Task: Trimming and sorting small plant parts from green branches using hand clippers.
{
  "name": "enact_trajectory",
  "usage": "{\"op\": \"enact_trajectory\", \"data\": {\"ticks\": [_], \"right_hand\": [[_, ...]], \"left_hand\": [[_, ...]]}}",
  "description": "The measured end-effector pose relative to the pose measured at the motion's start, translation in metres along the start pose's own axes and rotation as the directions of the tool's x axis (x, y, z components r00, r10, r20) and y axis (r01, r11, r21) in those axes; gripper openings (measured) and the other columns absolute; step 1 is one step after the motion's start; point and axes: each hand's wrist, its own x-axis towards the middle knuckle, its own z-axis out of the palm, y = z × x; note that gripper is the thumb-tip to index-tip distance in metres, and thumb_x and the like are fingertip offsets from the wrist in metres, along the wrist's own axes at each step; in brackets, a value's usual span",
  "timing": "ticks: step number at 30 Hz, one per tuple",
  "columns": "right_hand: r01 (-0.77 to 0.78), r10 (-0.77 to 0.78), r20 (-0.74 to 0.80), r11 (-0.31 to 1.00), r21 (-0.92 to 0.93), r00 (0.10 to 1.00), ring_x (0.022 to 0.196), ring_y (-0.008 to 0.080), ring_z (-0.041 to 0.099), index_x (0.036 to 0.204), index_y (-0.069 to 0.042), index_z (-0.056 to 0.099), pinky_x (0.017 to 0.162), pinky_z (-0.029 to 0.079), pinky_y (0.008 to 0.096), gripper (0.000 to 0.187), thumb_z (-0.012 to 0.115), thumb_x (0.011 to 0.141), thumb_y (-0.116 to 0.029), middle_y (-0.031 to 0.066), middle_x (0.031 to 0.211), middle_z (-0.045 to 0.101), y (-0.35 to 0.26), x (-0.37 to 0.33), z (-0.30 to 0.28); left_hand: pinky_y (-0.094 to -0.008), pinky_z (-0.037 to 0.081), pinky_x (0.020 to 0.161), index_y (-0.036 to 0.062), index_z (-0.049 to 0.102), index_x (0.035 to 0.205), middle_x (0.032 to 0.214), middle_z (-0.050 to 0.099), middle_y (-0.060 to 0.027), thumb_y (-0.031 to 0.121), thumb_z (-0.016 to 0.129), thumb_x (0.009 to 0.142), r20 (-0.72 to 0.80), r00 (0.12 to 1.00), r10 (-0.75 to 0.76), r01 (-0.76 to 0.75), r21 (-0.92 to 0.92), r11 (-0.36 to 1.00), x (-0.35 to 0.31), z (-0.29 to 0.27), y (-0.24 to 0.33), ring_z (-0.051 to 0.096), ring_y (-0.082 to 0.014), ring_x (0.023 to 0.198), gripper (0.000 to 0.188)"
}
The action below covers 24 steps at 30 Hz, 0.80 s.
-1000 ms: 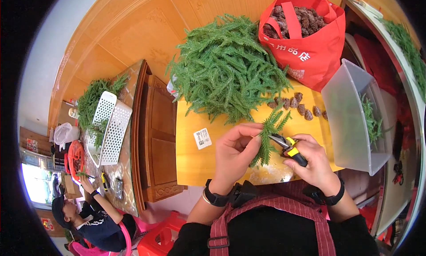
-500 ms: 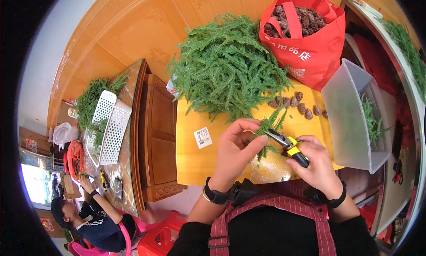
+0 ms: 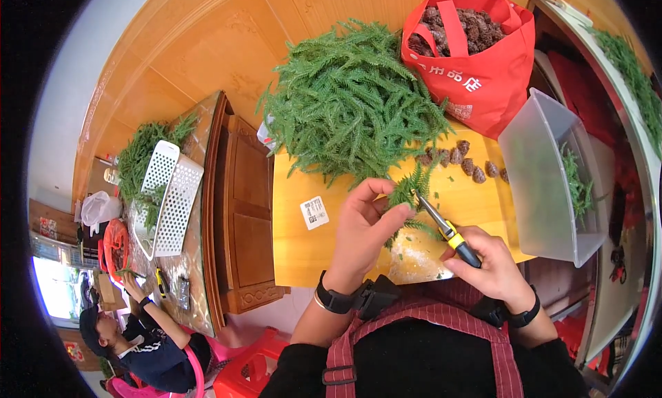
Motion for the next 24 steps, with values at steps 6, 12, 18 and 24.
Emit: {"op": "enact_trajectory", "data": {"ticks": [6,12,18,24], "right_hand": [[0.013,0.003,-0.166,0.995,0.096,0.986,0.068,0.0067,0.053,0.088,-0.001,0.055,0.062,0.042,0.0220,0.013,0.061,0.077,-0.004,0.0044,0.082,0.059,-0.003,-0.001,-0.004],[0.081,-0.032,-0.331,0.987,0.135,0.943,0.062,0.0116,0.051,0.080,0.001,0.055,0.056,0.039,0.0240,0.019,0.069,0.069,-0.005,0.0055,0.073,0.053,-0.018,0.026,0.006],[0.094,-0.085,-0.393,0.996,0.004,0.916,0.069,0.0082,0.050,0.080,-0.001,0.058,0.062,0.040,0.0224,0.014,0.067,0.070,-0.003,0.0008,0.074,0.054,-0.013,0.038,0.011],[0.067,-0.057,-0.399,0.998,0.010,0.915,0.071,0.0086,0.050,0.080,-0.002,0.057,0.064,0.040,0.0229,0.021,0.072,0.066,-0.007,0.0006,0.075,0.053,-0.011,0.044,0.014]], "left_hand": [[-0.0301,0.049,0.079,-0.0005,0.052,0.097,0.094,0.060,-0.0085,0.002,0.050,0.084,-0.013,0.998,-0.061,0.059,-0.069,0.996,0.003,0.001,-0.007,0.059,-0.0145,0.081,0.013],[-0.0288,0.048,0.080,0.0007,0.052,0.100,0.095,0.060,-0.0077,0.002,0.051,0.086,0.007,0.998,-0.060,0.060,-0.055,0.997,-0.001,0.012,-0.019,0.059,-0.0141,0.086,0.014],[-0.0213,0.041,0.077,0.0003,0.054,0.100,0.093,0.058,-0.0023,0.005,0.057,0.084,0.044,0.998,-0.037,0.038,-0.022,0.999,-0.003,0.021,-0.023,0.052,-0.0081,0.089,0.017],[-0.0212,0.041,0.075,0.0009,0.055,0.099,0.091,0.057,-0.0008,0.007,0.056,0.085,0.010,0.995,-0.102,0.103,-0.053,0.993,-0.001,0.018,-0.030,0.051,-0.0067,0.085,0.015]]}}
